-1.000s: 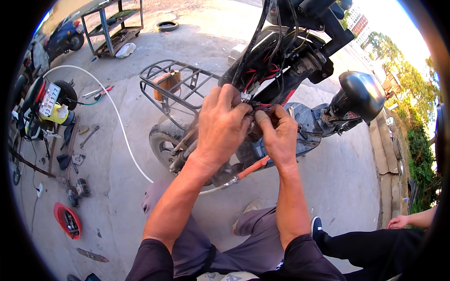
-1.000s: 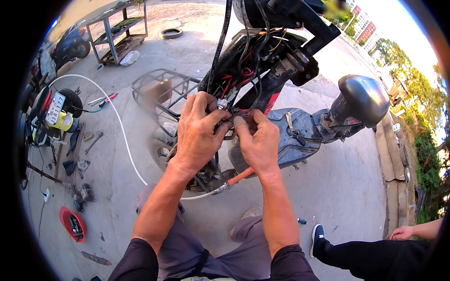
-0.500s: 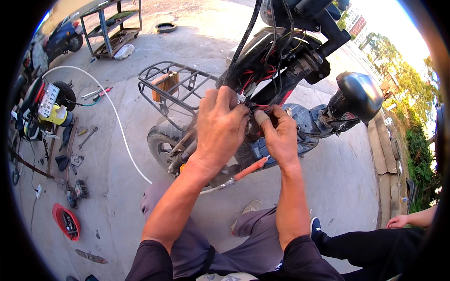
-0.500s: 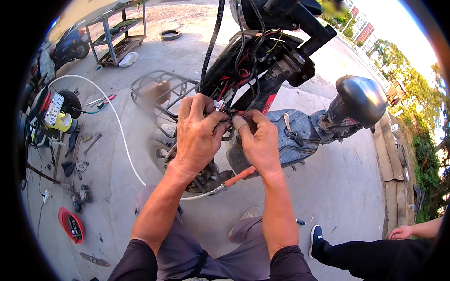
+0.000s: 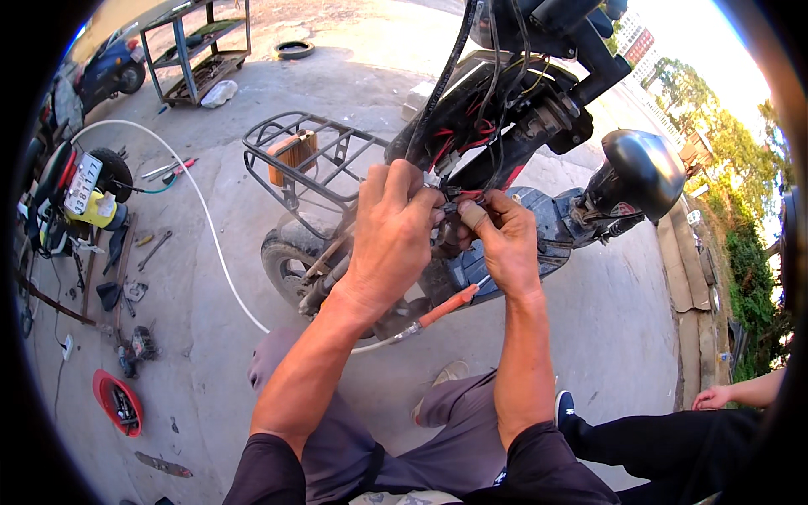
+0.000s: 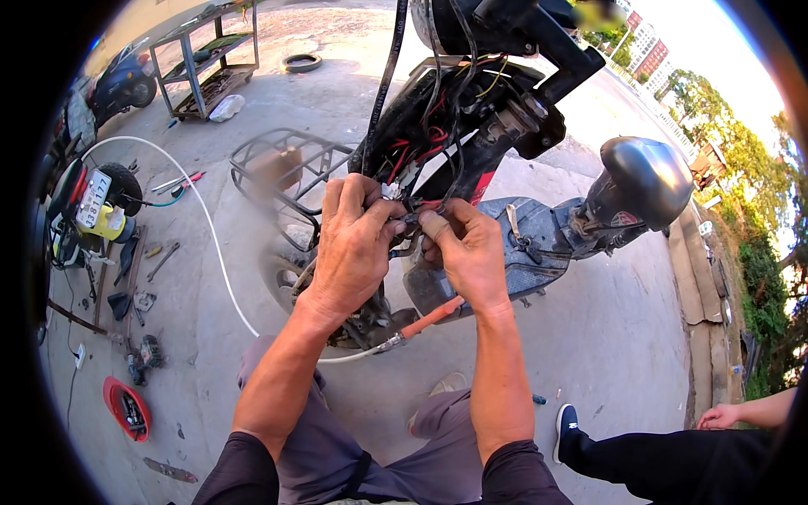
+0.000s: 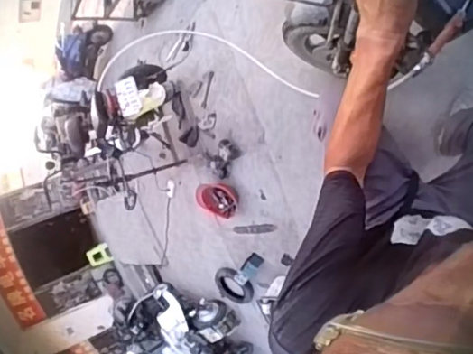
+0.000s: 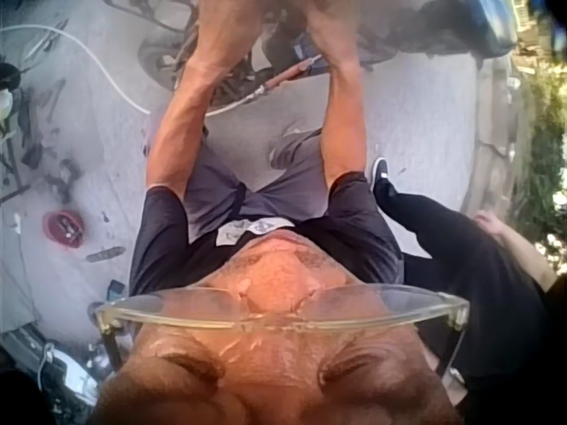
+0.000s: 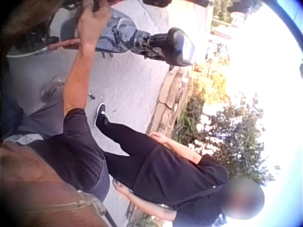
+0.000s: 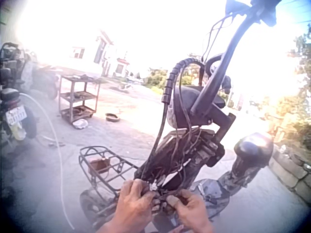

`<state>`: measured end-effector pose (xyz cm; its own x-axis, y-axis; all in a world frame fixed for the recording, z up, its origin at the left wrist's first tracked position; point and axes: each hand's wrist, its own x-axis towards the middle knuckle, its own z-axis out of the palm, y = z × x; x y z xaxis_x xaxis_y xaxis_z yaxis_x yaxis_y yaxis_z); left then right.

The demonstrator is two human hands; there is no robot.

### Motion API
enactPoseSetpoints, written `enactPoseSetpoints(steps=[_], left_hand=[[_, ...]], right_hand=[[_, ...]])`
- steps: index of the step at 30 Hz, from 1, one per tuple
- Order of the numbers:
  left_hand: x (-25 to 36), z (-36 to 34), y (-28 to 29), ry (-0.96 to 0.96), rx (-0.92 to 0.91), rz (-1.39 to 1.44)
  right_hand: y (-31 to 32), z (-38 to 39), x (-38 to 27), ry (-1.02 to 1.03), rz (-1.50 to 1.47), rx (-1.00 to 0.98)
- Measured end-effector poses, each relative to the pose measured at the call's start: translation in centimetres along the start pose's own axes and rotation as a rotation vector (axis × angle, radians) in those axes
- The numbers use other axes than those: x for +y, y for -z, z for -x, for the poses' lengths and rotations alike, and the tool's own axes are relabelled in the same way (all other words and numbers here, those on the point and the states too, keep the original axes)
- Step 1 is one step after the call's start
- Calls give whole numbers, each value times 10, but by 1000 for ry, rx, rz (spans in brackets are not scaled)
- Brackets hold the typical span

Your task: The person sits on the ground and uses a screwdriver to work on the exposed wiring of a scooter's front assembly. They connect wires and adjust components within the handlebar area.

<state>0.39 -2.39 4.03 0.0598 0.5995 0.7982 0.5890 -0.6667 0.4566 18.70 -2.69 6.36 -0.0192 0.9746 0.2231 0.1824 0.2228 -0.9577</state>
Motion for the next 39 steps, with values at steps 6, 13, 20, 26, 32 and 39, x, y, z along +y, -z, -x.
enactPoseSetpoints(steps=[6, 13, 20, 26, 32, 39], left_hand=[[-2, 0, 0, -8, -4, 22], [-7, 0, -4, -51, 22, 55], [-16, -2, 4, -111, -59, 51], [-15, -3, 7, -87, -59, 82], [-13, -4, 8, -84, -64, 70], [-14, -4, 8, -95, -63, 54]], right_hand=[[-2, 0, 2, 58, 21, 26], [-9, 2, 3, 116, 36, 62], [-15, -1, 11, 150, 65, 79], [-15, 4, 2, 11, -24, 90], [-15, 2, 2, -17, -76, 115], [-15, 2, 1, -35, -94, 126]])
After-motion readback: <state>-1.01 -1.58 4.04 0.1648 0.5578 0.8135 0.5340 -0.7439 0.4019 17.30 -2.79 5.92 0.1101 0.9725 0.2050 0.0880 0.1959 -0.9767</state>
